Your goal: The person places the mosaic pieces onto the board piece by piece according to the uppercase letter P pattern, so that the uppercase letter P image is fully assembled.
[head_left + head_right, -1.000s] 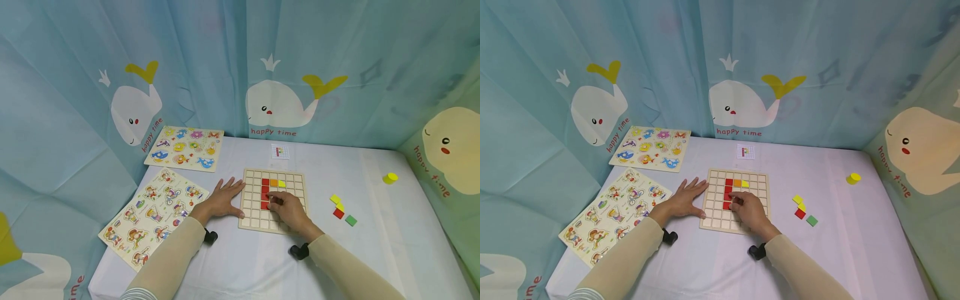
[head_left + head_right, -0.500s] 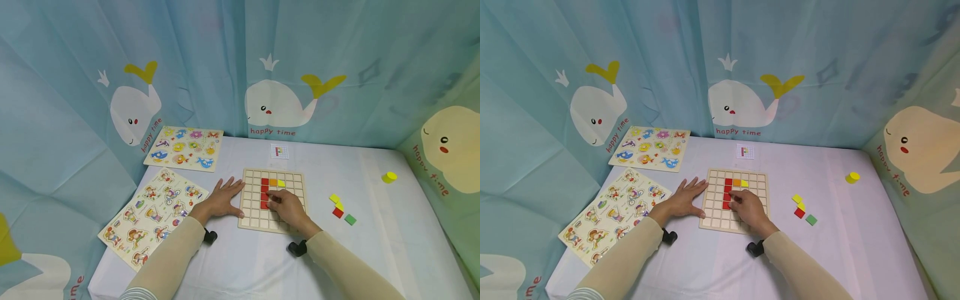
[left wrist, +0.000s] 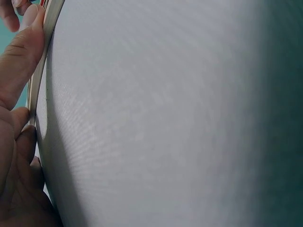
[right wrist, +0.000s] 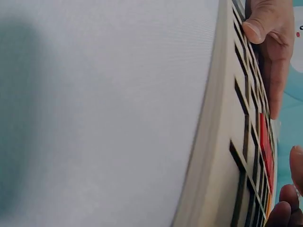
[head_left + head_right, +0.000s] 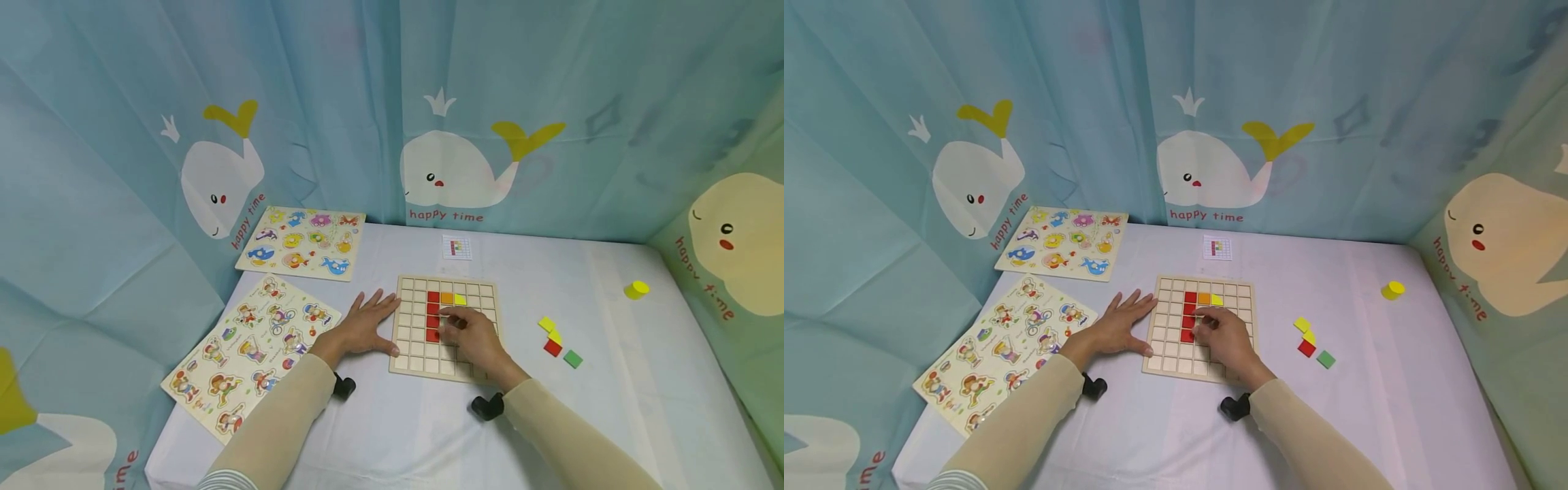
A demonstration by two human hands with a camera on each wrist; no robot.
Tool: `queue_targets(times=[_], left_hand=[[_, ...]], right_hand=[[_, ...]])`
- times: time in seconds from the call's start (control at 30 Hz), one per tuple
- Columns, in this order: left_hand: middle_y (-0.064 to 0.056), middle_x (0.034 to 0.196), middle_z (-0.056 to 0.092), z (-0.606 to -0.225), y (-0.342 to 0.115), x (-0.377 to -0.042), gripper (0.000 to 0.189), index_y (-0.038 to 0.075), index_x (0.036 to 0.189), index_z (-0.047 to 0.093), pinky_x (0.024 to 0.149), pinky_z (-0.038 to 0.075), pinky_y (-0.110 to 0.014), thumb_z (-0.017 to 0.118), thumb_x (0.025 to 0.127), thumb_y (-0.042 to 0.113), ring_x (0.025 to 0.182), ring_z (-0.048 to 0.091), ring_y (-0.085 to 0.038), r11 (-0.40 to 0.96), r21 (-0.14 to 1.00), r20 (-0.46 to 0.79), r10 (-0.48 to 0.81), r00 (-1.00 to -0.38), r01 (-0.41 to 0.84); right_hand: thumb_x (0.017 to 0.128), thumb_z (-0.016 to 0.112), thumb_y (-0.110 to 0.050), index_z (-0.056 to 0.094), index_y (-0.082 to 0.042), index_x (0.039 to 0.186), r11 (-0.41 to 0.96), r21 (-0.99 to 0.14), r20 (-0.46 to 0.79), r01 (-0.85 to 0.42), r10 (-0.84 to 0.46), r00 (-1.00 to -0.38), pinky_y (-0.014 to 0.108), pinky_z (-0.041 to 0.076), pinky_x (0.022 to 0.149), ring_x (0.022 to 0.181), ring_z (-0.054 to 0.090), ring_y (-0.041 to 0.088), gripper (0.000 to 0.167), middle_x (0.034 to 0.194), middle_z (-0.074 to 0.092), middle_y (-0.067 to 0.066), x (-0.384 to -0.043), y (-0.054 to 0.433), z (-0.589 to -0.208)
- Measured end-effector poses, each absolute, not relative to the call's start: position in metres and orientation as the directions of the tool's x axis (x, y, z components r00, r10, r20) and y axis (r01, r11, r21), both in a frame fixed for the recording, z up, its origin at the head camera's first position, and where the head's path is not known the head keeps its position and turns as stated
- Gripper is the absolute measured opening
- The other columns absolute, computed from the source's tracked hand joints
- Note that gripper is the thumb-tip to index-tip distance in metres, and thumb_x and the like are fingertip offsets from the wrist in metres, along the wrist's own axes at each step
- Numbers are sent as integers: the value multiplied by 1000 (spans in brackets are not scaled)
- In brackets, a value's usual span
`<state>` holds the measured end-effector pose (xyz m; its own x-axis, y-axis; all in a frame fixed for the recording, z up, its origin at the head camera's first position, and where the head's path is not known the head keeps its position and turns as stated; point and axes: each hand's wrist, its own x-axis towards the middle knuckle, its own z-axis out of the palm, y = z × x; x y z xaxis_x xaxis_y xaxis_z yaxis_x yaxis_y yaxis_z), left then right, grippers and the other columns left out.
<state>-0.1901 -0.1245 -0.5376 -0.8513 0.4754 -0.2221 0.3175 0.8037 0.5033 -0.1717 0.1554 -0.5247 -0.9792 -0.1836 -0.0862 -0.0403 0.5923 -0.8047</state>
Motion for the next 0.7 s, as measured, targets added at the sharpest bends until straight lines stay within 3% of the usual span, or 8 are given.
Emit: queue_targets(times=[0.4,0.7], left_hand=[[4,177,18,-537,-125,-190,115,21,170,25,134,-11,-47,87,79,58,166,1,-21,799,511,-213,476,-853,318],[3,177,18,-536,-125,-190,114,21,170,24,134,-11,-47,85,81,58,166,1,-22,785,534,-216,485,-848,313]], right_hand=[[101,72,-18,69,-7,136,611,-789,-16,-55,-110,-994,21,51,73,104,58,26,37,125,66,16,-166,203,-510],[102,71,-18,68,-4,137,734,-674,79,-87,-46,-996,25,48,77,109,57,29,38,129,66,21,-158,268,-501]])
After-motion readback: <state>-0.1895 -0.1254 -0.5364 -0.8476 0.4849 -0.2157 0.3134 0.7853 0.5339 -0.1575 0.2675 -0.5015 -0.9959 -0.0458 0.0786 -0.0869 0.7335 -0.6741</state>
